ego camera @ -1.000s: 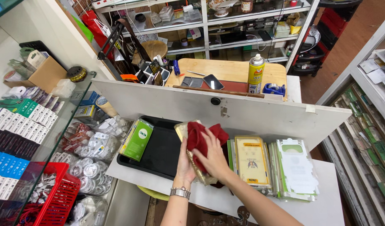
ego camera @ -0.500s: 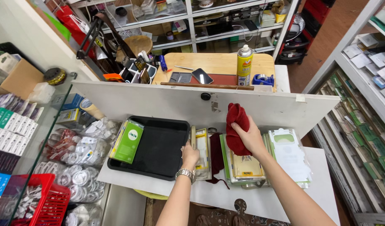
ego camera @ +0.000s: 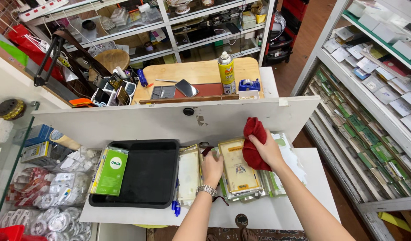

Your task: The person wipes the surface of several small rectangular packages with a red cloth, then uses a blue marker to write on the plastic packaging. The person handles the packages one at a time, placing them into a black tray after labeling.

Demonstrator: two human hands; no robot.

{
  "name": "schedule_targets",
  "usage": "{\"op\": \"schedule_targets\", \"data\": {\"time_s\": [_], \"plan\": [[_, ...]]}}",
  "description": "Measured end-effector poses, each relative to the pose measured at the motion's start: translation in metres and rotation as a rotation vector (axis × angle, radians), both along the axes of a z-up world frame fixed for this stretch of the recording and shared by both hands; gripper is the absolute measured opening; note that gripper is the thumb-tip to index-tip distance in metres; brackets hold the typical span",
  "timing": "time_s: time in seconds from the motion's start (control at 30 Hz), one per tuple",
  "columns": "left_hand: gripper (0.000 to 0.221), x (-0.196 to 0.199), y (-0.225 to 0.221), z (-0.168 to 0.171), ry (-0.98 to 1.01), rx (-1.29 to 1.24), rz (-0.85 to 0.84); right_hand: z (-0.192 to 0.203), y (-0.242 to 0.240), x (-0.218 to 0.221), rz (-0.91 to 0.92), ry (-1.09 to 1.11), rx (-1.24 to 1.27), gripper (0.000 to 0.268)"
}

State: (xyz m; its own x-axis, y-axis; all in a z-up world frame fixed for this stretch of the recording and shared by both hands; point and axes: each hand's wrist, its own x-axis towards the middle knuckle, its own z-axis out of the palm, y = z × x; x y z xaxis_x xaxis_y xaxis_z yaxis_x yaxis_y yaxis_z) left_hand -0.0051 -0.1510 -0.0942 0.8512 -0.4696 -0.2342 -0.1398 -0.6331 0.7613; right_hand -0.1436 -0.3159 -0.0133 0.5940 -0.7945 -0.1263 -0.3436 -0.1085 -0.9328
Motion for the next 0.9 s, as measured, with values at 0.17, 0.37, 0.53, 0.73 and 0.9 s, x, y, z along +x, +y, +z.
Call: {"op": "schedule_targets", "data": {"time_s": [0.17, 0.37, 0.53, 0.73, 0.9], "plan": [[0.047, -0.01, -0.02, -0.017, -0.031, 0.041, 0.005, -0.046, 0.014, 0.005, 0.141, 0.179, -0.056, 0.058], [0.043, -0.009, -0.029, -0.038, 0.461, -0.324, -0.01, -0.048, 0.02, 0.005, 0.198, 0.137, -0.049, 0.059], [0.042, -0.008, -0.025, -0.013, 0.723, -0.622, 0.082, -0.018, 0.048, 0.004, 0.297, 0.074, -0.297, 0.058], [0.035, 0.006, 0.012, 0.039, 0.732, -0.793, 0.042, 0.014, 0.064, 0.013, 0.15, 0.106, -0.532, 0.065], [0.033, 0.016, 0.055, 0.059, 0.655, -0.833, 0.058, 0.024, 0.031, 0.024, 0.046, -0.132, 0.023, 0.06]]}}
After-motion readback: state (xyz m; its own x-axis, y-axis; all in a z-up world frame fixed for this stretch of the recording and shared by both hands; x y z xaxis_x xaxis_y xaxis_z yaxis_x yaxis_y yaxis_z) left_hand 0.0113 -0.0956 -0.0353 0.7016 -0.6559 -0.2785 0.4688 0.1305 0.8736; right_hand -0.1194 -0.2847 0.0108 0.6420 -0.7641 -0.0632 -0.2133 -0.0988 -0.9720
